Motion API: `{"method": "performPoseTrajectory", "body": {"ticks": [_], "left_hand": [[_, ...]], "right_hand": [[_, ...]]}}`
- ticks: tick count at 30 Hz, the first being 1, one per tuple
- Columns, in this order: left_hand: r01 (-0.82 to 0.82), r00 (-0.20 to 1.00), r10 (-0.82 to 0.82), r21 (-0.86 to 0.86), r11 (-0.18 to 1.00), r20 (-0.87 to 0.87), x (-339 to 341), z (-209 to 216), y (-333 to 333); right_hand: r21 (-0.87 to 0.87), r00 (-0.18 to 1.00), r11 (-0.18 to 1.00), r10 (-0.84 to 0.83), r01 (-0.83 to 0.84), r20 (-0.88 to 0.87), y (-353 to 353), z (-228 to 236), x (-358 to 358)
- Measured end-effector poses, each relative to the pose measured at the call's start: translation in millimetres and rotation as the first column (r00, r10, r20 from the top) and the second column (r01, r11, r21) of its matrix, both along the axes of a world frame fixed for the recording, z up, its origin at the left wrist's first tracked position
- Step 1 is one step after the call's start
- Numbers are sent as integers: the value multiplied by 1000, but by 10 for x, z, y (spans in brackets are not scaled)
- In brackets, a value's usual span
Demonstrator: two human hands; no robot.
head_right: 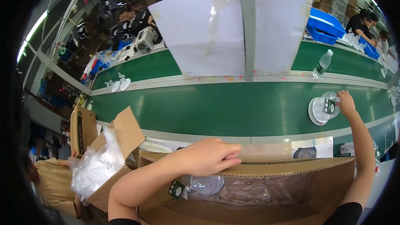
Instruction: Packaging decorative lamps into a large cardboard box on a factory assembly line.
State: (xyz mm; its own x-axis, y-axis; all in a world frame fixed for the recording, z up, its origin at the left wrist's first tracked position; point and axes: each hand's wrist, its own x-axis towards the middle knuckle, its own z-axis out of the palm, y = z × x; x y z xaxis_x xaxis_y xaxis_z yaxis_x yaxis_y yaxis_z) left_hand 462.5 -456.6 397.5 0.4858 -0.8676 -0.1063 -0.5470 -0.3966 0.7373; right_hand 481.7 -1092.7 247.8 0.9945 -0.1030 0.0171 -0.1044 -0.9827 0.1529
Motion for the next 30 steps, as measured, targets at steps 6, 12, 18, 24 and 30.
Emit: {"method": "performPoseTrajectory", "body": {"ticks": [6, 12, 18, 24, 30], "left_hand": [[-41, 999, 43, 148, 988, -9, -2, 30, 0], [-14, 1000, 14, 33, 999, -4, 18, -2, 11], [-11, 1000, 10, 111, 994, 17, -2, 79, 19], [-15, 752, 273, -399, 917, 600, 51, 182, -6], [16, 872, 286, -606, 795, 397, -129, 259, 44]], "right_hand": [[-8, 998, 998, 65, -65, 12, 241, -111, -74], [59, 960, 990, 107, -126, 260, 620, 607, -181], [471, 843, 800, 76, -370, 533, 2070, 2219, -710], [662, 651, 517, -240, -543, 720, 2116, 2790, -858], [945, 918, 118, -227, -305, 325, 3046, 3300, -791]]}}
